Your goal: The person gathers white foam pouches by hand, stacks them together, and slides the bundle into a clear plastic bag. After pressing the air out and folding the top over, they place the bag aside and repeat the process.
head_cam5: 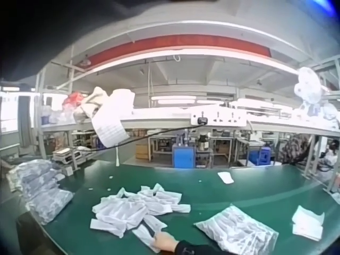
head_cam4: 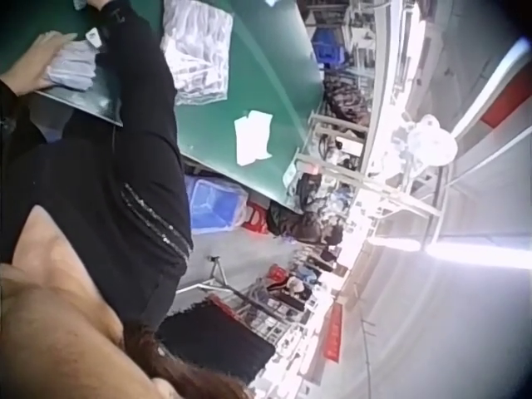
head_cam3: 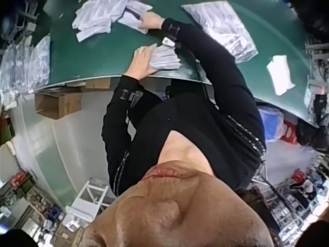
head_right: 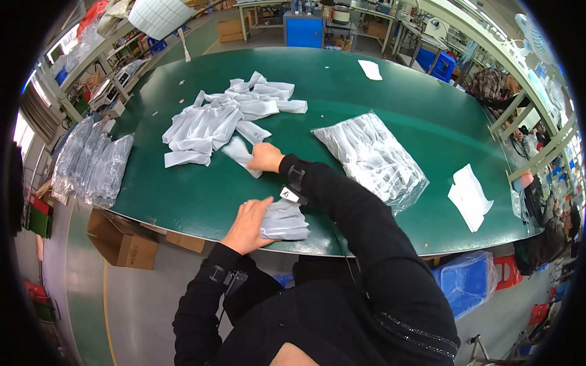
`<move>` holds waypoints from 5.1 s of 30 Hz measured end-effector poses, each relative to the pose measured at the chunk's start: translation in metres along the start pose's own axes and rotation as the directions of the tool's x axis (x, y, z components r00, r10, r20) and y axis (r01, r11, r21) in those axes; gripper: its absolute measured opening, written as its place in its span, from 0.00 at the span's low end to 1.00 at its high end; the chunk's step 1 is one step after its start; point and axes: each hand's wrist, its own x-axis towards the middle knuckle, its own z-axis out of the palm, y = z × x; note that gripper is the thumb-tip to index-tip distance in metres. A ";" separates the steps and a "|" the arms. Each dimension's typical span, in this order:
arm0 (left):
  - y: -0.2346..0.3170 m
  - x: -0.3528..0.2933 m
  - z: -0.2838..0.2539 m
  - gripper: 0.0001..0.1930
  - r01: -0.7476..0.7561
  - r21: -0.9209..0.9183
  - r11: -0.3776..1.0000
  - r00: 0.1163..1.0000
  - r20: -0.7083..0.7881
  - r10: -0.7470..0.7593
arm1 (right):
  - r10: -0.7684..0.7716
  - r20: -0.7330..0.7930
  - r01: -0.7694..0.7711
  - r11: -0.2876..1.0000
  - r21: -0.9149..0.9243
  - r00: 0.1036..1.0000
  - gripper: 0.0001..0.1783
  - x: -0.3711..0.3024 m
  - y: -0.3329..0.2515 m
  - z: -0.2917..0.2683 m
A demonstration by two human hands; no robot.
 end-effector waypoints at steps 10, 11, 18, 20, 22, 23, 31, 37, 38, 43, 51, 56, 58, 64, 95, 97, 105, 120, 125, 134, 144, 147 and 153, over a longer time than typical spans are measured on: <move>-0.014 0.000 -0.022 0.45 0.012 0.248 0.969 1.000 -0.023 -0.006 | -0.238 0.290 0.121 0.921 0.370 0.927 0.32 -0.099 -0.001 -0.022; -0.020 0.000 -0.017 0.45 0.002 0.245 0.970 1.000 -0.018 0.002 | -0.228 0.286 0.113 0.923 0.369 0.931 0.32 -0.109 0.001 -0.020; -0.027 0.000 -0.006 0.49 0.005 0.050 0.999 0.994 -0.112 0.001 | -0.451 -0.127 0.454 0.891 -0.009 0.883 0.45 -0.166 -0.029 -0.014; -0.019 -0.002 -0.009 0.50 0.025 0.045 0.999 0.996 -0.087 -0.021 | -0.465 -0.122 0.468 0.884 0.001 0.877 0.46 -0.165 -0.023 -0.010; -0.020 -0.011 -0.012 0.51 0.041 0.049 0.998 0.998 -0.050 -0.038 | -0.440 -0.141 0.444 0.896 -0.004 0.887 0.46 -0.156 -0.025 -0.001; -0.019 -0.011 -0.008 0.51 0.060 0.053 0.997 0.995 -0.087 -0.055 | -0.452 -0.163 0.458 0.889 0.001 0.877 0.46 -0.155 -0.026 0.001; -0.027 -0.012 0.010 0.48 0.124 0.162 0.979 0.981 -0.167 -0.096 | -0.447 -0.140 0.457 0.888 0.050 0.884 0.40 -0.151 -0.025 0.010; -0.021 -0.014 -0.001 0.45 0.116 0.156 0.981 0.992 -0.069 -0.106 | -0.484 -0.149 0.495 0.868 0.045 0.862 0.36 -0.160 -0.028 0.006; -0.024 -0.013 -0.002 0.46 0.109 0.161 0.981 0.993 -0.069 -0.099 | -0.478 -0.151 0.488 0.872 0.037 0.865 0.36 -0.158 -0.028 0.008; -0.024 -0.005 0.007 0.46 0.042 0.083 0.996 0.999 -0.016 -0.041 | -0.363 -0.159 0.377 0.924 0.065 0.918 0.37 -0.181 -0.026 0.005; 0.095 0.072 0.030 0.39 -0.171 -0.270 0.948 0.945 -0.316 0.081 | 0.089 -0.502 0.113 0.927 0.358 0.860 0.39 -0.358 0.023 -0.107; 0.171 0.121 0.103 0.24 -0.337 0.193 0.922 0.912 -0.175 0.370 | 0.560 -0.433 -0.118 0.696 0.708 0.707 0.40 -0.469 0.047 -0.116; 0.145 0.142 0.140 0.20 -0.333 0.245 0.911 0.922 -0.121 0.369 | 0.631 -0.343 -0.152 0.597 0.788 0.695 0.40 -0.474 0.050 -0.109; 0.141 0.155 0.131 0.08 -0.219 -0.182 0.958 0.967 -0.175 0.188 | 0.419 -0.209 -0.239 0.787 0.569 0.884 0.40 -0.440 0.076 -0.104; 0.135 0.136 0.089 0.17 -0.401 0.035 0.916 0.871 -0.294 0.393 | 0.015 -0.658 -0.117 0.987 -0.111 0.753 0.20 -0.320 0.088 -0.087; 0.139 0.144 0.098 0.20 -0.373 0.138 0.918 0.885 -0.245 0.396 | 0.068 -0.574 -0.260 0.930 -0.260 0.816 0.16 -0.320 0.096 -0.090; 0.101 0.159 0.129 0.26 -0.357 0.503 0.787 0.898 -0.048 0.438 | 0.180 -0.637 -0.406 0.885 -0.228 0.749 0.10 -0.299 0.111 -0.075; 0.070 0.161 0.103 0.22 -0.428 0.093 0.899 0.896 -0.085 0.435 | 0.257 -0.252 -0.270 0.962 -0.021 0.933 0.12 -0.283 0.085 -0.082; 0.076 0.152 0.104 0.22 -0.396 0.009 0.918 0.908 -0.145 0.393 | 0.028 -0.157 -0.031 0.999 -0.017 0.987 0.15 -0.261 0.085 -0.071; 0.073 0.138 0.102 0.25 -0.405 0.287 0.868 0.904 -0.012 0.426 | -0.225 -0.417 0.080 0.938 -0.336 0.881 0.25 -0.216 0.102 -0.147; 0.072 0.131 0.096 0.25 -0.361 0.278 0.890 0.931 0.058 0.360 | -0.234 -0.274 0.111 0.911 -0.398 0.933 0.34 -0.154 0.105 -0.147; 0.078 0.131 0.100 0.26 -0.352 0.241 0.905 0.936 0.080 0.342 | -0.015 -0.063 -0.017 0.879 -0.477 0.998 0.36 -0.148 0.104 -0.097; 0.081 0.124 0.086 0.20 -0.264 0.293 0.919 0.950 -0.084 0.300 | -0.143 -0.091 0.111 0.950 -0.293 0.985 0.29 -0.169 0.118 -0.131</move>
